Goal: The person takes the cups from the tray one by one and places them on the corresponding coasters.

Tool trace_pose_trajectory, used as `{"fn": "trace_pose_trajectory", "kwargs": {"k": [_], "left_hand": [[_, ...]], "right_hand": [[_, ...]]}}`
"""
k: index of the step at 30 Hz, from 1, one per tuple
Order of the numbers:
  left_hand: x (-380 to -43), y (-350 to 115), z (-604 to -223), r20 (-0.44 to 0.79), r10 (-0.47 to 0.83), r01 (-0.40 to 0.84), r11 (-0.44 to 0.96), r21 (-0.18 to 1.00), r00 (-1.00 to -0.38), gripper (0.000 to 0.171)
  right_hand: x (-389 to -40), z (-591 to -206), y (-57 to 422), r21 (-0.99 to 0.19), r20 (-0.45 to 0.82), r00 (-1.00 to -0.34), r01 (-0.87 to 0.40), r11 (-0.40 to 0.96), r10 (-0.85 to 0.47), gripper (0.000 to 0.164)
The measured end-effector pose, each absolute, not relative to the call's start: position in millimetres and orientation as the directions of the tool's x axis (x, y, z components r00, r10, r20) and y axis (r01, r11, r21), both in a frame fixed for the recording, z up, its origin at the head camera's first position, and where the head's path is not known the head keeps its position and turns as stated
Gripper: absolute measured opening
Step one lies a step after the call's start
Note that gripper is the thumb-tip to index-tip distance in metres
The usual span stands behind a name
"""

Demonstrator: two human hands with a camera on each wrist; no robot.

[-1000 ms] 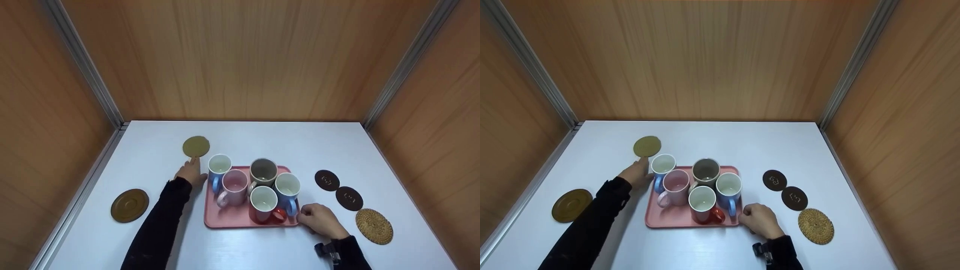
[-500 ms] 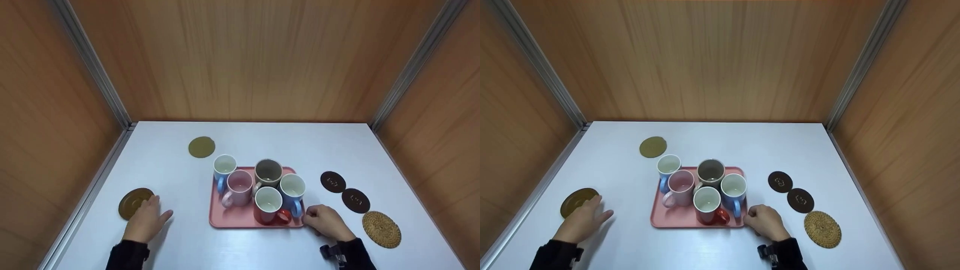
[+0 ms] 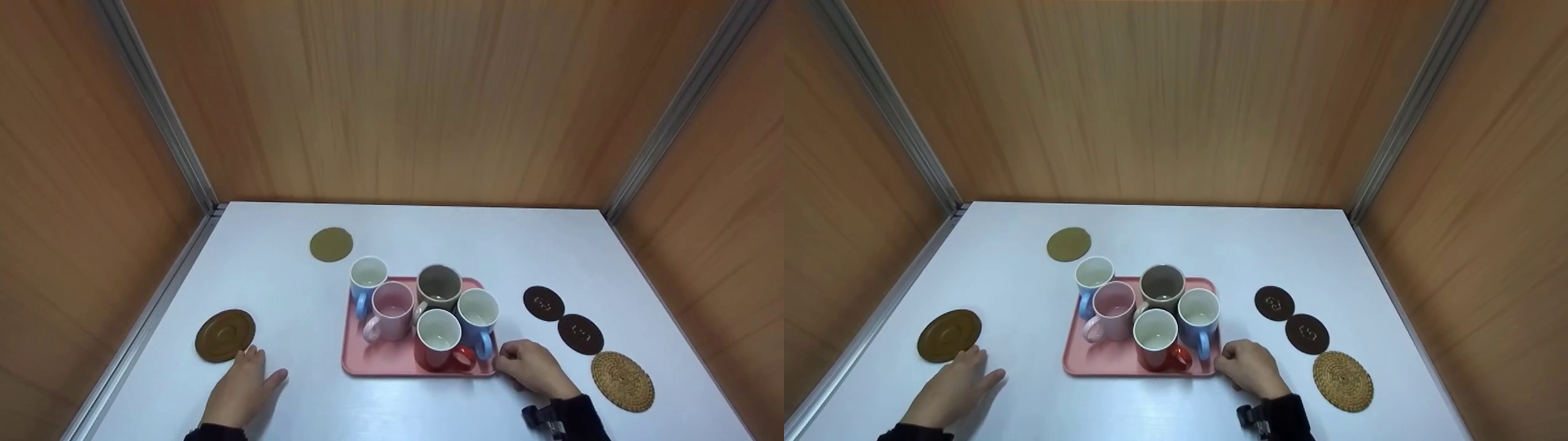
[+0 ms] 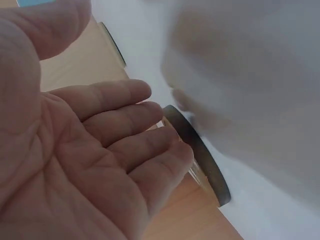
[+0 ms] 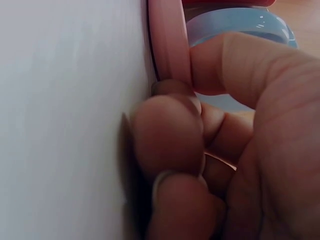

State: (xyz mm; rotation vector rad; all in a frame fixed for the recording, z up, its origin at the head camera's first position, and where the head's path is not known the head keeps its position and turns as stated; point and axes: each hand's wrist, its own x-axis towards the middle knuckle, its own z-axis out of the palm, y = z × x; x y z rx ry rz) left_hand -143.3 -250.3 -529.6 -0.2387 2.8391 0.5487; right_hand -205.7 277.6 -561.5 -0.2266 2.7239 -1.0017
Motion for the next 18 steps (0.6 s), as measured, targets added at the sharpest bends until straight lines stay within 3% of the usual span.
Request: {"fn": "trace_pose_trajectory", "kwargs": {"k": [13,18], "left_hand": [[-138.6,-246.6,-539.0,-0.277,-0.160,-0.253,0.904,0.345,-0.948,0.088],[-137.6,-248.1,-539.2,-0.228,-0.156,-0.232,0.903,0.361,-0.961,0.078]], "right_hand": [[-204.4,-561.6,278.7,-0.658,-0.177,-0.965,-0.030,0.752,-0.193,0.026],[-203.6,-561.1,278.6,-0.663,-0.184,-0.963,-0.027,0.748,-0.198,0.026]]}}
